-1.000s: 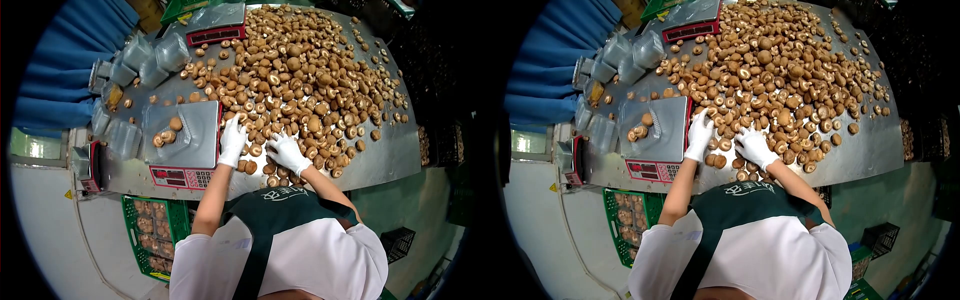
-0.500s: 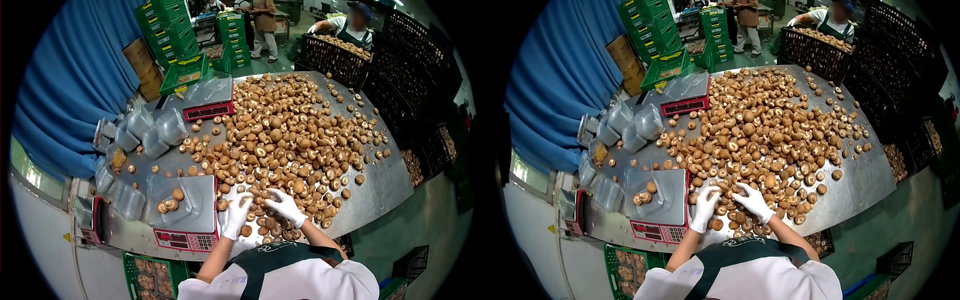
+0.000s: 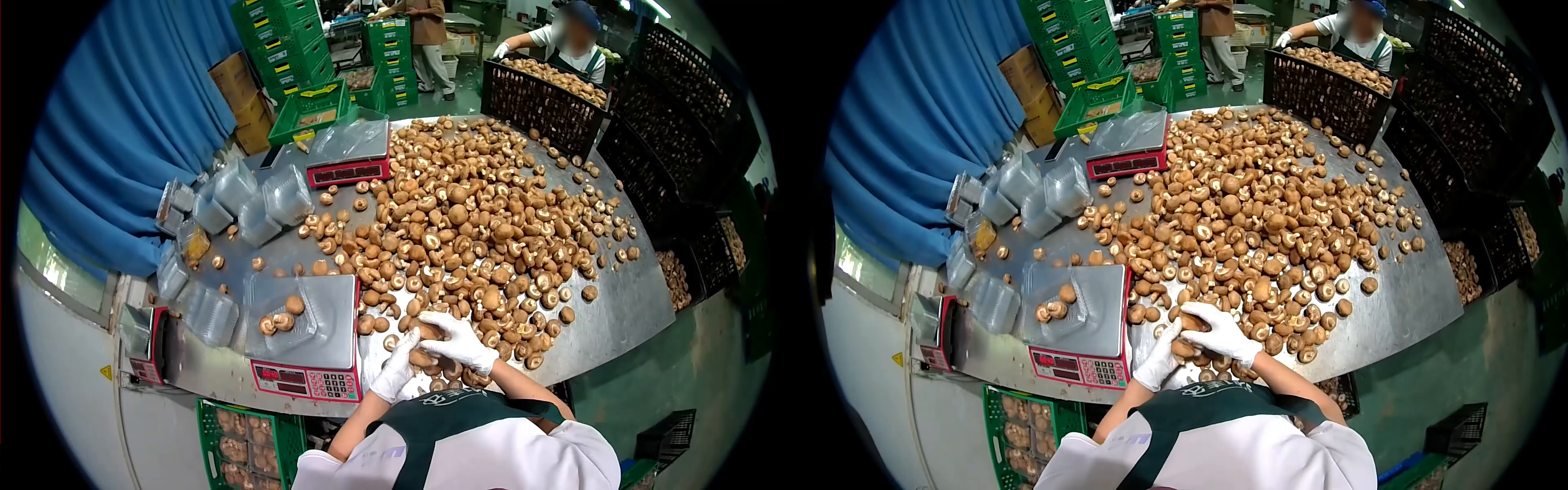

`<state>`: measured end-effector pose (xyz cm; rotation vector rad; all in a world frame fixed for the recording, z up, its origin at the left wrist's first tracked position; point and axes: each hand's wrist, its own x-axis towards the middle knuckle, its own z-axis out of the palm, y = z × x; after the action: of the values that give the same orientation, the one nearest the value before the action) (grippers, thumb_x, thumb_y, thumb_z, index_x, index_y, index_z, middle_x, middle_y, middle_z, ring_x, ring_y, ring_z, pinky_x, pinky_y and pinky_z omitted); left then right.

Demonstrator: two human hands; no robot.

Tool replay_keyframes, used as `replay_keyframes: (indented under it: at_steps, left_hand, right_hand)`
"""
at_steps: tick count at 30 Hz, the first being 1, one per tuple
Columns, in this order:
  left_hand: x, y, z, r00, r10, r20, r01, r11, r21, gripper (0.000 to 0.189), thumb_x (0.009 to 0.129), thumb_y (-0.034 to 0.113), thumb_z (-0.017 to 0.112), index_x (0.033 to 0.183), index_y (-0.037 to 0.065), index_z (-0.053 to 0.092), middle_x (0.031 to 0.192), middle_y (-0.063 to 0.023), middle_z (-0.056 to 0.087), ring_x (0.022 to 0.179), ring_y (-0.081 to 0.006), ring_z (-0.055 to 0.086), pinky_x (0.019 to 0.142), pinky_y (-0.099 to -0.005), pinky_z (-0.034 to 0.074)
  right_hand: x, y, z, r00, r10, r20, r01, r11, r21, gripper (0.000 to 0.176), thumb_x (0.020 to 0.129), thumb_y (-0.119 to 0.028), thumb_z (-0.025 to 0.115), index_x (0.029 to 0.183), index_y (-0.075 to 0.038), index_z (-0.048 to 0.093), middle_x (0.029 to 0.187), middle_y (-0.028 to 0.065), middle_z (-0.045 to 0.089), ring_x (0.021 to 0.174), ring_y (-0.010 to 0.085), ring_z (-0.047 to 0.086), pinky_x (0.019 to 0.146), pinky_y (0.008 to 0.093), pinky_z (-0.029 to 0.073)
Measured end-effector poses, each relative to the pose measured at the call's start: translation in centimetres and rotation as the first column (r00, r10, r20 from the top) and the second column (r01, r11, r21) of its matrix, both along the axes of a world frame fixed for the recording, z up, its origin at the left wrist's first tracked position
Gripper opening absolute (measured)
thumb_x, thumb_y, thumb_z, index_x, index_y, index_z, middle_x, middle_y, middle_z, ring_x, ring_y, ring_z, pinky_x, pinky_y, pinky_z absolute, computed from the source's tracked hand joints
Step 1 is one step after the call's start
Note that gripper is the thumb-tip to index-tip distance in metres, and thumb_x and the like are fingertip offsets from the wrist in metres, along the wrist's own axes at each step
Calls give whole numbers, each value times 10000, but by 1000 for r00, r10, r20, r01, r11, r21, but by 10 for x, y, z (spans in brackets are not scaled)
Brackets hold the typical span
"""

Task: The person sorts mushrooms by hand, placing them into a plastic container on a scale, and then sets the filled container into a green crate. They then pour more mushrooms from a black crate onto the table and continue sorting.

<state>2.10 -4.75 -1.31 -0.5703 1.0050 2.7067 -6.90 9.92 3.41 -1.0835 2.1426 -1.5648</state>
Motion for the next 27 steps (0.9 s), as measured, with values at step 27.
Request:
replay_keyframes:
  at_steps: [27]
  left_hand:
    - [26,-25,3,951,225,213,-258,956,138,416,889,296,493,1261,111,492,1197,-63,570,1035,-241,591,683,-377,536]
  right_hand:
    - [-62,-90,-52,965,-87,249,34,977,210,518,712,-255,711,1118,-10,501,896,160,655,782,240,653,720,318,516]
